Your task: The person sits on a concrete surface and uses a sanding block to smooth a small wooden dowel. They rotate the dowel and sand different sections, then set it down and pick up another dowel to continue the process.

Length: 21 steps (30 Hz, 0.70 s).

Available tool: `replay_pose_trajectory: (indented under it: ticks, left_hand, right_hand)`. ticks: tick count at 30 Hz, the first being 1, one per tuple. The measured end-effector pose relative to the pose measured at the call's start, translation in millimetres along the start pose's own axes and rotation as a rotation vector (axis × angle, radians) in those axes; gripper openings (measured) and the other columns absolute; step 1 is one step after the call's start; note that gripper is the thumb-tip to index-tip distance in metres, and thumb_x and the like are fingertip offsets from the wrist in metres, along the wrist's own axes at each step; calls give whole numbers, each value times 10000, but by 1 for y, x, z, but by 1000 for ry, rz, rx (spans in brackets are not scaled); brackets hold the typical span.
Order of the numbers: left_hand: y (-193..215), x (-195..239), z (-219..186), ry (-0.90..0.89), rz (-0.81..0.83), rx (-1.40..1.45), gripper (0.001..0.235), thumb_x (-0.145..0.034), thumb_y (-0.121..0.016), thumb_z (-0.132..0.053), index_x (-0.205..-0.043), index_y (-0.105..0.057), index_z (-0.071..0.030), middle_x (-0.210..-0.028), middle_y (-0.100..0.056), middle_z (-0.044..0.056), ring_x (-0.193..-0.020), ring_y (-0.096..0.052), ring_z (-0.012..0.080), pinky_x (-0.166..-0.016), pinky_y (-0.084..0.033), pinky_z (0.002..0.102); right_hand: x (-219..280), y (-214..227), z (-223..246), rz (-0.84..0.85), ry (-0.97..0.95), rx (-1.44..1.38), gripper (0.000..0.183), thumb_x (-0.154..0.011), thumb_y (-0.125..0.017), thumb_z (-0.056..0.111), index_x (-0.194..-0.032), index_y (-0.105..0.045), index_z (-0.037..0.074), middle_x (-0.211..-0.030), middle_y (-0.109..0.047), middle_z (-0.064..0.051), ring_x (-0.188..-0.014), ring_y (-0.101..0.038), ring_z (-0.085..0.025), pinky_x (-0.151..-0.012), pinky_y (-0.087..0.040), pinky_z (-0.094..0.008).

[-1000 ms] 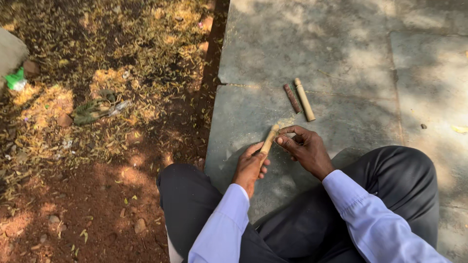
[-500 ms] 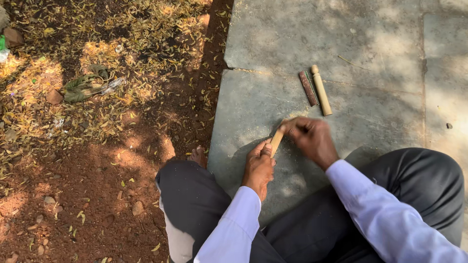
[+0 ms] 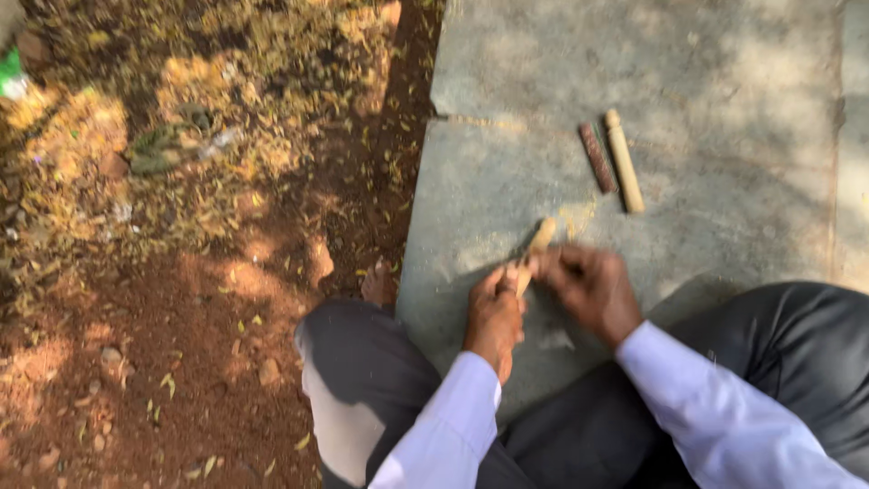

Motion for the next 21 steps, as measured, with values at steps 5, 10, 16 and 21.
replay_pose_trajectory:
  ticks: [5,10,16,21]
  left_hand:
    - [-5,1,2,26,-33,100,394,-1047,-509,-386,-1341,-634,-156,-739,-502,-12,-581,-412,60,-464,-351,238]
    - [-2,2,-5,-18,-3,68,421,-1048,-477,-355,-1358,-645,-125,-744,-512,-19,-569,-426,67,-455,-364,242]
    - [-5,-2,3,42,-14,109,385,-1056,-487,-372,-1342,-636,-162,-735,-513,-14,-549,-399,66,-456,-350,239]
    - [-4,-5,3,-51,-1,71,390,-1070,-477,-347,-1241,-696,-74,-717,-509,-18,-495,-381,69,-417,-327,250]
  right_hand:
    - [2,11,0,-59,-238,62,211,-947,-757,237,-1030,-798,47,-786,-762,-90,-636,-588,-79,-582,-499,-306]
    - [4,-1,8,-36,50,-116,206,-954,-719,207,-1022,-768,19,-912,-769,-104,-836,-652,-70,-721,-536,-295]
    - [11,3,-31,-91,-138,4,183,-944,-759,176,-1028,-793,17,-842,-781,-74,-720,-642,-66,-645,-533,-289]
    - [11,-7,-14,-14,-46,-46,179,-942,-730,167,-1033,-782,22,-859,-784,-62,-762,-646,-45,-658,-544,-279]
Point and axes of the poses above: each hand's wrist, its own x-axis away from the middle knuckle, its own y-axis out of the back of the hand, z = x × y, the point moved 6 cm from there along -x, towards the middle knuckle
